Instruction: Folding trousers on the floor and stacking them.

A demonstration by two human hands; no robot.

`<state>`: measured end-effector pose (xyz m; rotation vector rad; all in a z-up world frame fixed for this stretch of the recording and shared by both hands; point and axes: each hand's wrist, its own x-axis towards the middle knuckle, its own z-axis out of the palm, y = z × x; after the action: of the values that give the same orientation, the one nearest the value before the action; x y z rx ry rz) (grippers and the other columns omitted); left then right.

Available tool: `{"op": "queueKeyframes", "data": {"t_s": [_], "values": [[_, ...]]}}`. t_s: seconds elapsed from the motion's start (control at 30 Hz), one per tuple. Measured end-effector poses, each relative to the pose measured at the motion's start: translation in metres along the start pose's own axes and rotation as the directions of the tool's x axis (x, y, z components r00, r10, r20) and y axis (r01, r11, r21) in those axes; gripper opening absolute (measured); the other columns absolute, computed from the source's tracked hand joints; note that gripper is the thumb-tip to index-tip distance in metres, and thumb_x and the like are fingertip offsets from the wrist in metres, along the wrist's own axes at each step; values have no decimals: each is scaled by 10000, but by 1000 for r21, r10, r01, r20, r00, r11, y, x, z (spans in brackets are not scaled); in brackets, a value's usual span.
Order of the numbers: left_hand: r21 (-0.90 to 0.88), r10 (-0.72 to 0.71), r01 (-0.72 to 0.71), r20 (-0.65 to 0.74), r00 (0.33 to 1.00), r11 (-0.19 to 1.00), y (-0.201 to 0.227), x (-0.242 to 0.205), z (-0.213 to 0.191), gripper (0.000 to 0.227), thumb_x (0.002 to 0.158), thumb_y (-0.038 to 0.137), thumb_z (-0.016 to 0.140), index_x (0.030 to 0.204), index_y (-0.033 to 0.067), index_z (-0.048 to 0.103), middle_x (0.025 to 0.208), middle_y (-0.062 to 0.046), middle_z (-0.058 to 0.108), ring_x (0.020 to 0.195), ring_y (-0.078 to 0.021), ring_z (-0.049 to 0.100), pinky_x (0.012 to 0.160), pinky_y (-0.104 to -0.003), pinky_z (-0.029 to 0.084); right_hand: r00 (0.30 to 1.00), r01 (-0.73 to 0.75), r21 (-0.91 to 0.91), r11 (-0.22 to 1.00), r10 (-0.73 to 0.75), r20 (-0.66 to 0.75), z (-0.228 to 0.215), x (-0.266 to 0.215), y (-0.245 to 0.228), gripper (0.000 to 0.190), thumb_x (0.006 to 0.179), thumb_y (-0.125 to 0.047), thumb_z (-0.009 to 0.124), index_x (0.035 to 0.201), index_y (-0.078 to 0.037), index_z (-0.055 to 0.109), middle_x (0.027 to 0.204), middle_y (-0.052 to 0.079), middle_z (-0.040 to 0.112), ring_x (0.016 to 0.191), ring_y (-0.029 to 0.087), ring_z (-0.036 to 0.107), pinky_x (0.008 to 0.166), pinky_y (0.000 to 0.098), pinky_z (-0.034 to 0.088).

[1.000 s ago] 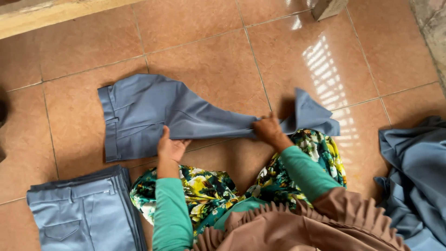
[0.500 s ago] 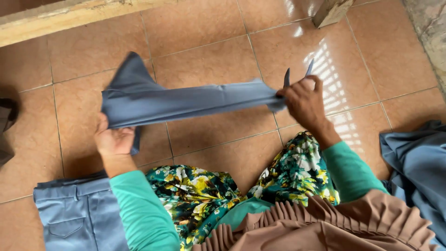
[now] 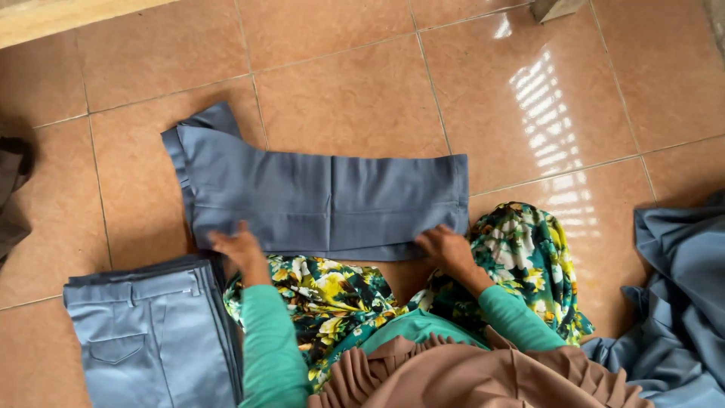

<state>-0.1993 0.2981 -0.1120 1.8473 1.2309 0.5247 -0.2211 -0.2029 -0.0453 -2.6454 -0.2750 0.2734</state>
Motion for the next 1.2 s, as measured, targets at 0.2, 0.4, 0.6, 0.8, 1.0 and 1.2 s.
{"op": "queueKeyframes", "data": {"t_s": [0.2, 0.4, 0.6, 0.8, 1.0, 1.2], "values": [[369, 94, -525, 745, 661, 767, 34, -146, 28, 215, 912, 290, 713, 1121, 331, 681, 1206, 29, 602, 1112, -303, 694, 932, -451, 580, 887, -385, 233, 893, 427, -172, -26, 38, 62, 613, 937, -336, 740, 1461, -127, 501, 1253, 278, 528, 1168, 537, 582, 934, 618, 518], [439, 45, -707, 832, 553, 555, 71, -189, 3, 330, 911, 119, 686, 1187, 198, 522, 1266, -86, 452, 896, -402, 738, 778, -538, 631, 787, -607, 252, 754, 614, 58, -21, 69, 59, 863, 864, -346, 801, 1579, -155, 357, 1341, 256, 520, 1192, 510, 600, 921, 672, 503], [401, 162, -749, 818, 552, 527, 76, -193, -5, 155, 972, 154, 605, 1110, 153, 534, 1190, -82, 484, 823, -443, 741, 734, -560, 627, 829, -506, 484, 714, 557, 47, -24, 85, 63, 597, 879, -313, 772, 1430, -225, 561, 1100, 178, 733, 1092, 375, 701, 875, 506, 560], [355, 475, -597, 375, 796, 719, 57, -184, -1, 106, 936, 288, 591, 1024, 279, 532, 943, 10, 596, 632, -374, 714, 577, -535, 600, 880, -142, 979, 147, 471, 57, -145, 87, -63, 517, 755, -16, 819, 1250, -103, 700, 822, 32, 603, 733, 169, 651, 589, 282, 576], [370, 481, -691, 516, 709, 621, 57, -187, -42, 106, 883, 170, 606, 947, 186, 523, 933, -43, 585, 755, -364, 721, 610, -513, 612, 867, -211, 961, 180, 488, 99, -109, 60, -24, 579, 690, 74, 796, 1241, -85, 715, 788, 48, 634, 701, 196, 696, 592, 286, 557], [436, 229, -804, 803, 550, 405, 44, -179, -15, 66, 954, 141, 602, 1015, 164, 607, 1045, -57, 631, 886, -294, 742, 756, -416, 621, 733, -614, 458, 643, 679, 28, 14, 35, 83, 628, 821, -217, 811, 1416, -226, 611, 968, 149, 740, 1040, 362, 717, 859, 518, 574]]}}
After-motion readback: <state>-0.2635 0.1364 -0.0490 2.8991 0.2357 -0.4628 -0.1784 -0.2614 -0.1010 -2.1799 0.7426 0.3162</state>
